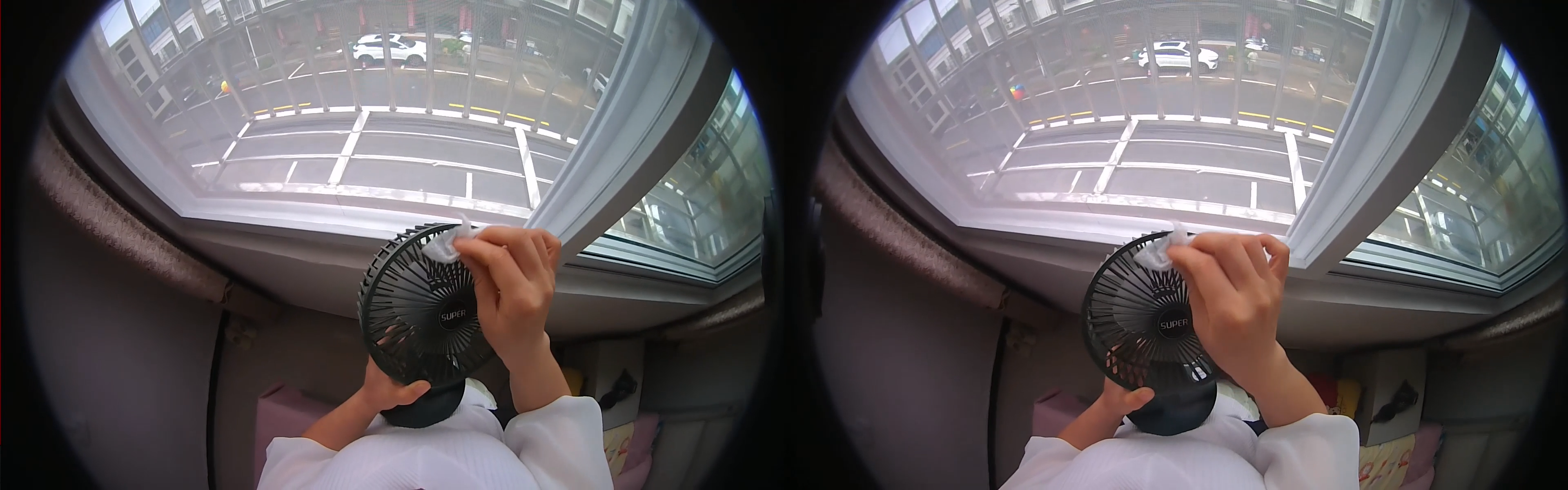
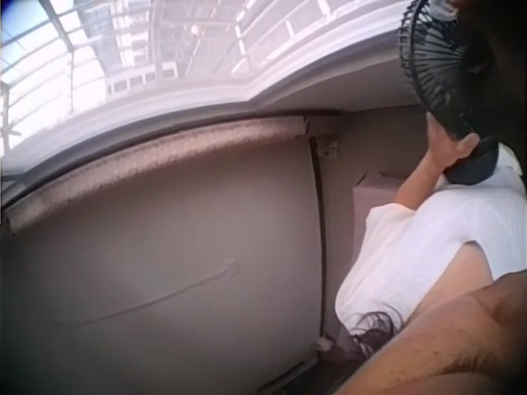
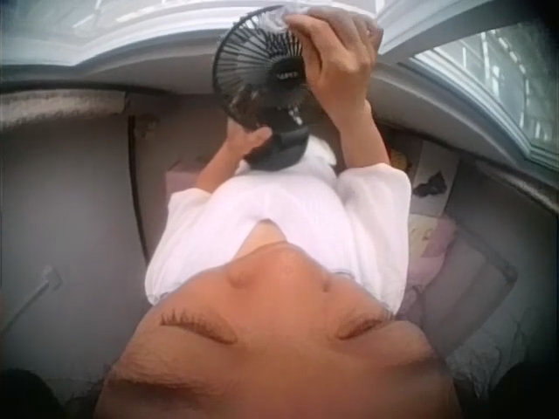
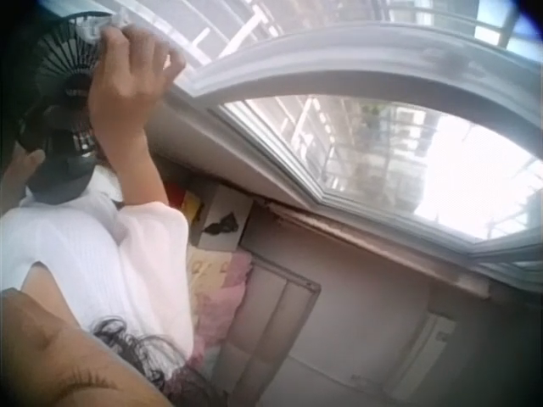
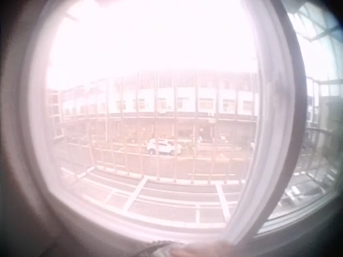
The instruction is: The person cleans a small portable fan by wiping its front grille and outer casing with a wipe.
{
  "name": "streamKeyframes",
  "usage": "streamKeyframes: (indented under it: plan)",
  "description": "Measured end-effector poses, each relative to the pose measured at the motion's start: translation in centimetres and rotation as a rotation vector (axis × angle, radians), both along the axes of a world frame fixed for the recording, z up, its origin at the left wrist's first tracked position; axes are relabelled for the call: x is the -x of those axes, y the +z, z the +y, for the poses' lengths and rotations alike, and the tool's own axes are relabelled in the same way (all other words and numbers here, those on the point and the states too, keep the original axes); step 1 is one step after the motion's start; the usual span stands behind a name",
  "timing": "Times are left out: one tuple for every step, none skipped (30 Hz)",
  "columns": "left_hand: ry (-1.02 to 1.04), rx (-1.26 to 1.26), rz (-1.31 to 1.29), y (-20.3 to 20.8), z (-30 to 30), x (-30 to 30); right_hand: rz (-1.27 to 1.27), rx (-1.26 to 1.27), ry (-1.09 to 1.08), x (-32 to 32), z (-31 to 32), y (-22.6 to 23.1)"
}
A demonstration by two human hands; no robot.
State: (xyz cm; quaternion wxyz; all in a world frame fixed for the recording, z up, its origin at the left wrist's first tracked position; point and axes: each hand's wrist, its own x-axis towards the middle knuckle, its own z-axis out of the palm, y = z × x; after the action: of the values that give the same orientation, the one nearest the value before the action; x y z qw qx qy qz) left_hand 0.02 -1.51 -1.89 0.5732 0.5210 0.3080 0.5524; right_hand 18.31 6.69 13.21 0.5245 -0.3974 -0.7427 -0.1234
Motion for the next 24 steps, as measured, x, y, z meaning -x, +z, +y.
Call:
streamKeyframes:
  plan:
    - [-0.021, -0.053, 0.069, -0.2, 0.1, 0.0, 0.018, -0.01, 0.004, 0.0, 0.5, 0.1]
    - [-0.033, -0.078, 0.103, -0.3, 0.1, 0.1, 0.036, -0.02, 0.008, 0.0, 0.8, 0.1]
    - [-0.042, -0.105, 0.138, -0.3, 0.1, 0.2, 0.037, -0.019, 0.007, 0.1, 0.6, 0.0]
    - [-0.044, -0.107, 0.172, -0.2, 0.2, 0.6, 0.03, -0.003, -0.004, 0.3, 0.1, -0.1]
    - [-0.042, -0.107, 0.189, 0.0, 0.2, 0.6, 0.022, 0.013, -0.013, 0.5, -0.4, -0.4]
    - [-0.039, -0.108, 0.206, 0.2, 0.1, 0.7, 0.023, 0.015, -0.009, 0.7, -1.1, -0.8]
    - [0.022, -0.056, 0.07, 0.4, 0.1, 0.2, -0.008, 0.036, -0.002, 0.8, -1.7, -1.5]
    - [0.085, -0.005, -0.067, 0.5, 0.2, 0.0, -0.039, 0.057, 0.006, 0.9, -2.1, -2.1]
    - [0.084, -0.004, -0.069, 0.7, 0.3, -0.1, -0.05, 0.066, 0.016, 1.0, -2.5, -2.5]
    - [0.074, 0.012, -0.099, 1.0, 0.5, -0.1, -0.052, 0.066, 0.015, 0.6, -2.3, -2.3]
    - [0.063, 0.028, -0.13, 1.1, 0.7, -0.2, -0.006, 0.097, 0.114, -0.1, -1.8, -2.0]
    - [0.068, 0.028, -0.128, 1.2, 0.9, 0.0, 0.044, 0.127, 0.22, -0.4, -1.4, -1.7]
    - [0.024, 0.039, -0.165, 1.0, 1.2, 0.2, 0.136, 0.124, 0.227, -0.5, -1.0, -1.4]
    - [-0.022, 0.049, -0.202, 0.9, 1.4, 0.4, 0.2, 0.093, 0.188, -0.5, -0.7, -1.0]
    - [-0.022, 0.046, -0.204, 0.6, 1.8, 0.4, 0.236, 0.08, 0.132, -0.5, -0.5, -0.7]
    - [-0.049, 0.043, -0.221, 0.4, 2.2, 0.5, 0.271, 0.066, 0.076, -0.4, -0.3, -0.5]
    - [-0.076, 0.04, -0.239, 0.3, 2.4, 0.5, 0.27, 0.061, 0.077, -0.4, 0.0, -0.7]
    - [-0.073, 0.034, -0.238, 0.2, 2.4, 0.4, 0.192, 0.034, 0.037, -0.2, 0.5, -1.3]
    - [-0.021, -0.018, -0.198, 0.0, 2.3, 0.2, 0.115, 0.007, -0.003, -0.1, 0.9, -1.8]
    - [0.031, -0.07, -0.158, -0.2, 2.2, 0.1, 0.116, 0.001, 0.003, 0.1, 0.8, -2.3]
    - [0.038, -0.078, -0.159, -0.4, 2.2, 0.3, 0.082, 0.024, -0.006, 0.4, 0.1, -2.9]
    - [0.046, -0.064, -0.154, -0.7, 2.3, 0.4, 0.047, 0.047, -0.021, 0.5, -0.5, -3.6]
    - [0.055, -0.05, -0.148, -1.0, 2.5, 0.5, 0.021, 0.043, 0.009, 0.6, -1.0, -4.2]
    - [0.056, -0.057, -0.15, -1.0, 2.6, 0.4, -0.003, 0.054, 0.018, 0.9, -1.5, -4.5]
